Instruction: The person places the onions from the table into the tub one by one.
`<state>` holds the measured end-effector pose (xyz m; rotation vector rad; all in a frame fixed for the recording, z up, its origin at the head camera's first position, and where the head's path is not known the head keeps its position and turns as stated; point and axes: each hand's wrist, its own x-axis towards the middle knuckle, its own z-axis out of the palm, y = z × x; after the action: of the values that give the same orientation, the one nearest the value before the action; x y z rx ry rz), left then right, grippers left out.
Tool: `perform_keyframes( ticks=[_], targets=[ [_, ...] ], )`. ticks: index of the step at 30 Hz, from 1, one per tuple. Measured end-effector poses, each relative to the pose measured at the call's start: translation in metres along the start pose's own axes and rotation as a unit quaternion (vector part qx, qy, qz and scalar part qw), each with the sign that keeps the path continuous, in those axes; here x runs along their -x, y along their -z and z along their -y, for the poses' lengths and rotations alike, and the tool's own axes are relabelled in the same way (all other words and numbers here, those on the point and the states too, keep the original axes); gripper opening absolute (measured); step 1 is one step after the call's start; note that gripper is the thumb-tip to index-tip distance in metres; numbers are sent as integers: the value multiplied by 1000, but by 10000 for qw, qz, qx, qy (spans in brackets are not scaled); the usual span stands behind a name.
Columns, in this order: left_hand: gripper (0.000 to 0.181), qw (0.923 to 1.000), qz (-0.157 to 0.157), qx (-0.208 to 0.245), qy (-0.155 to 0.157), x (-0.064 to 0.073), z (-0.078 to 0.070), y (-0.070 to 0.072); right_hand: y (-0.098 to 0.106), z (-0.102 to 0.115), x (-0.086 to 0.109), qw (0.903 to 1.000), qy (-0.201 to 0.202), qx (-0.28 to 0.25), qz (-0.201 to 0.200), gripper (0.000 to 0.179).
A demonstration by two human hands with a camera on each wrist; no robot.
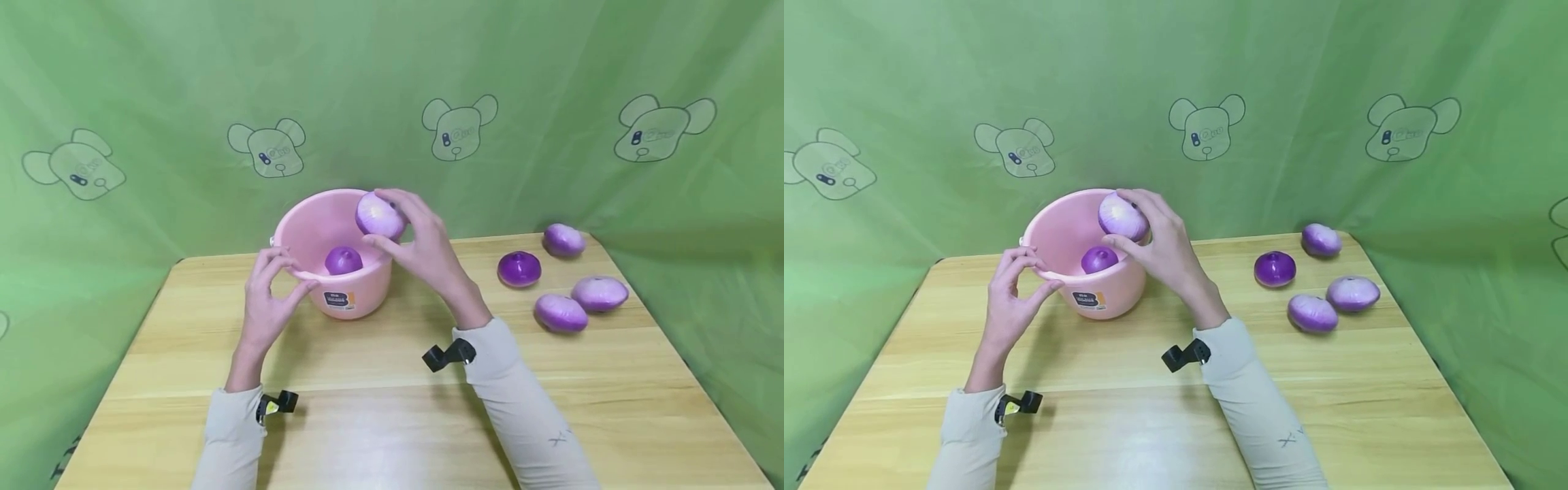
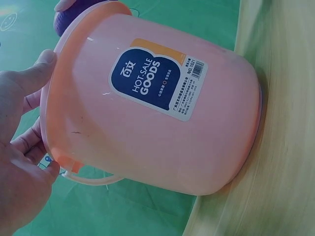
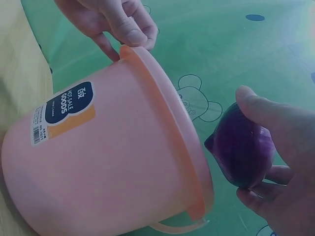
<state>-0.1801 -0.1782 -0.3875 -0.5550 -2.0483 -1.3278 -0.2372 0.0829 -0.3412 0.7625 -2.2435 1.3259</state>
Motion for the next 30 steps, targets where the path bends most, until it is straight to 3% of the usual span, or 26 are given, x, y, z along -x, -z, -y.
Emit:
perform_keyframes(
  ticks=[8, 20, 30],
  targets=[
    [33, 10000, 4, -9, -9, -1, -1, 1, -7, -1, 0, 9999, -35, 4, 148, 68],
    [36, 10000, 56, -24, -22, 4, 32, -2, -17, -6, 3, 9984, -213, -20, 530, 67],
    [35, 10000, 59, -14, 61, 4, 34, 0, -24, -8, 6, 9979, -370, 79, 533, 39]
  ],
)
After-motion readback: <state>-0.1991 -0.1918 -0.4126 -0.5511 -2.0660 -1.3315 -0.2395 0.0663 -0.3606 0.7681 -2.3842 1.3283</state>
